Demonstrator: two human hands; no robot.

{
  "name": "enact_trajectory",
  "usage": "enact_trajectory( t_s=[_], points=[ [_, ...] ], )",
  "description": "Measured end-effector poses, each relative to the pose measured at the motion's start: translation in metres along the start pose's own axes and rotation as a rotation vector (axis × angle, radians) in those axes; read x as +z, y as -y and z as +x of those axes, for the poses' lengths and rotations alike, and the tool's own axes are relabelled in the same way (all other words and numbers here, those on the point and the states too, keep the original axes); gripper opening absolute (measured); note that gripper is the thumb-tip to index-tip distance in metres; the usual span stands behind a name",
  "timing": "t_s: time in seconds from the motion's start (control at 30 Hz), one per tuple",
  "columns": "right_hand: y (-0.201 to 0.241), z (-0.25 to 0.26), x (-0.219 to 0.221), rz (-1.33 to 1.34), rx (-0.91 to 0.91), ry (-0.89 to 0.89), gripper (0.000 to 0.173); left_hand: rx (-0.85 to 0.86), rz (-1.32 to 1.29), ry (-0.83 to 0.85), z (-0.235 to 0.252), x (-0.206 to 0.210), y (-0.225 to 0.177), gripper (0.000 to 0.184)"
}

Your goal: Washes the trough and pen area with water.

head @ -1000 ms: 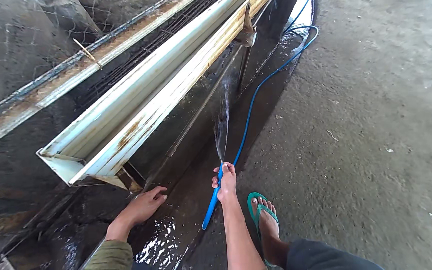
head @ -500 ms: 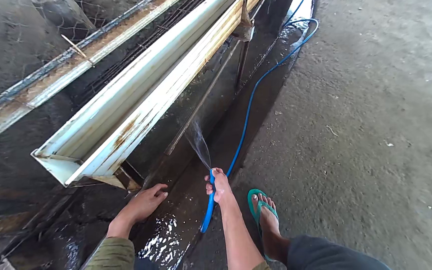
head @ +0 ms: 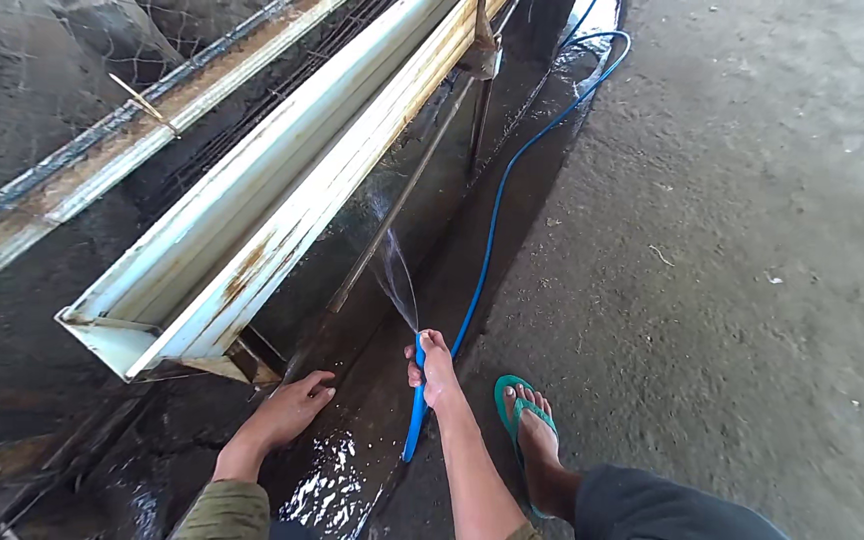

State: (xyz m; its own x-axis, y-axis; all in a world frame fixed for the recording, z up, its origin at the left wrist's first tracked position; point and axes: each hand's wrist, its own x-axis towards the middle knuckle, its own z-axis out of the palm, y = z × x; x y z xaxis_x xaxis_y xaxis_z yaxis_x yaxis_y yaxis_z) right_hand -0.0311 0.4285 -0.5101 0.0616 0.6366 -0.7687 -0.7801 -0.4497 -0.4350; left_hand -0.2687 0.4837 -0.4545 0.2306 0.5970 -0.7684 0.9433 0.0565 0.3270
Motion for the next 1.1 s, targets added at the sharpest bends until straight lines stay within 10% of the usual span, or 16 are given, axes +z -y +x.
enact_trajectory(
  t_s=[1.1],
  points=[
    [0.023, -0.004, -0.01, 0.169, -0.197, -0.224, 0.023, 0.003, -0.013, 0.025, 0.012, 0.005, 0.008, 0.046]
  ],
)
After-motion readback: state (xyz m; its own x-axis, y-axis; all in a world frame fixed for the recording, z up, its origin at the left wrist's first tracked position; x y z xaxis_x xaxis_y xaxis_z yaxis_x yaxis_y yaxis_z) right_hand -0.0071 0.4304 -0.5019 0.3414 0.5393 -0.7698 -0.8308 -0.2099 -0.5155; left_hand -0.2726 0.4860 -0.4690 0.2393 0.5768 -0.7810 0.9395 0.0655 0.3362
